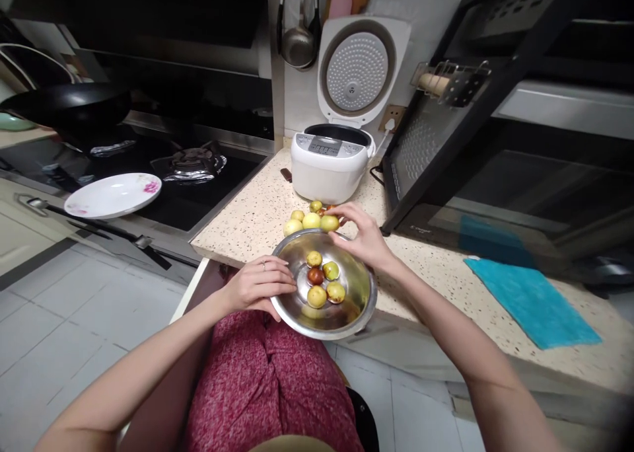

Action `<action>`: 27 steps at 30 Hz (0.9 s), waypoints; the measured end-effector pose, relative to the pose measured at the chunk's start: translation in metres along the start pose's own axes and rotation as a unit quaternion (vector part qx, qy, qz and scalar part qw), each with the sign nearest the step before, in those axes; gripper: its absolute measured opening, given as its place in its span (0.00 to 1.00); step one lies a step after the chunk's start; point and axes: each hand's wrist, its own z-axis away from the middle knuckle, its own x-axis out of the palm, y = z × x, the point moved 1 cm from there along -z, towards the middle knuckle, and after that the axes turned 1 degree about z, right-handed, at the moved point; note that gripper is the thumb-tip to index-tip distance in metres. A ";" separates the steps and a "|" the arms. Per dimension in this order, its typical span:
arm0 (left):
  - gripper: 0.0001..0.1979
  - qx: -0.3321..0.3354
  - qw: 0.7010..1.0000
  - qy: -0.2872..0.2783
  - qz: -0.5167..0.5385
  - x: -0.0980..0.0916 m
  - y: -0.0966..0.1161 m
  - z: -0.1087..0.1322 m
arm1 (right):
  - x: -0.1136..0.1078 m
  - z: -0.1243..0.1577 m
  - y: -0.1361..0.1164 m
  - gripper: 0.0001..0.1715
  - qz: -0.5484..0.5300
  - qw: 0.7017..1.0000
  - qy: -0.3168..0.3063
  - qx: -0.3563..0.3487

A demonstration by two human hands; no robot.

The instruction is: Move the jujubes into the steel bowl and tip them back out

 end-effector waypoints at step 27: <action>0.23 -0.006 1.000 0.023 0.015 0.004 -0.001 0.000 | 0.044 0.010 -0.028 0.18 -0.006 0.967 -0.254 0.031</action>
